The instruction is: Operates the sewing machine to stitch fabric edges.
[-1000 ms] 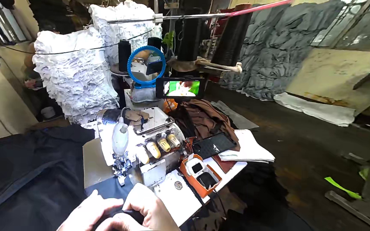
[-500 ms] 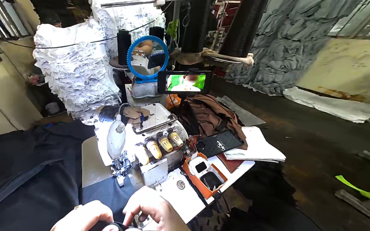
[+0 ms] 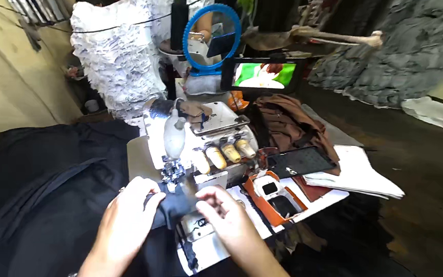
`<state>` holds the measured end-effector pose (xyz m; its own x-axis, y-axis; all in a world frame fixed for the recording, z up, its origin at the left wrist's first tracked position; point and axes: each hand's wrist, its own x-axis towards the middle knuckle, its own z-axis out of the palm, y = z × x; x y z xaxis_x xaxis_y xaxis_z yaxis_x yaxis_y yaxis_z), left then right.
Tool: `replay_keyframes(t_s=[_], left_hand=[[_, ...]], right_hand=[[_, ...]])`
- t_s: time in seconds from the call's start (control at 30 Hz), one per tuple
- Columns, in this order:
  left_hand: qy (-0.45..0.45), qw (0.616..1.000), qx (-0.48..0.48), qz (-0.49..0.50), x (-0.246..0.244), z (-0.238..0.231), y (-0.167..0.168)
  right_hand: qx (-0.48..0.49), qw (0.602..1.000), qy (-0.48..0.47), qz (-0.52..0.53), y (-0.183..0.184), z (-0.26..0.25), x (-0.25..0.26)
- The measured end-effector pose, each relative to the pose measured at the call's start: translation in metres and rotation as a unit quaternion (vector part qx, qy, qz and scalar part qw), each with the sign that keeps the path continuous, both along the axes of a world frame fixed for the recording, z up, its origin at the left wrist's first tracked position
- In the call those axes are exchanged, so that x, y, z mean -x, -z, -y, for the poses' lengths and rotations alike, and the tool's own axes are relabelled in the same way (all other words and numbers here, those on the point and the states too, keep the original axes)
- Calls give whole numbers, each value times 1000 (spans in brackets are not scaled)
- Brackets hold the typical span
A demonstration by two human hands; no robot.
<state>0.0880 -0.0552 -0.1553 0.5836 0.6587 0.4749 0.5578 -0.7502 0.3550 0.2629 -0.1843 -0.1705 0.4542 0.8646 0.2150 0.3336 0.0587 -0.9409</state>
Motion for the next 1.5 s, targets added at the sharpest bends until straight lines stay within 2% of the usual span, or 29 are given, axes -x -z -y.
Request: replay_keyframes(t_s=[0.13, 0.3, 0.43, 0.53, 0.67, 0.73, 0.83, 0.97, 1.23, 1.5], left_hand=[[-17, 1000, -17, -1, -5, 2, 7], [6, 993, 49, 110, -17, 8, 1], [-34, 996, 23, 75, -23, 4, 2], [-36, 995, 29, 87, -23, 5, 2], [39, 986, 60, 153, -20, 21, -5], [79, 978, 75, 178, -18, 26, -8], [33, 987, 30, 154, -18, 18, -5], [-38, 994, 17, 105, -19, -1, 5], [-31, 994, 40, 96, -21, -2, 14], [-31, 993, 56, 96, -20, 0, 14]], right_hand=[[-19, 999, 9, -39, 14, 5, -5], [-29, 998, -27, -49, 13, 0, 5], [-17, 997, -31, -73, 12, -6, 8], [-19, 996, -31, -86, 13, -6, 8], [-66, 995, -32, -74, 13, -8, 13], [-105, 994, -31, -22, 17, -12, 11], [-111, 993, 0, 34, 19, -16, 9], [-94, 995, 22, 15, 19, -18, 7], [-36, 998, 9, -43, 12, -17, 15], [-48, 992, 18, -118, 15, -16, 20]])
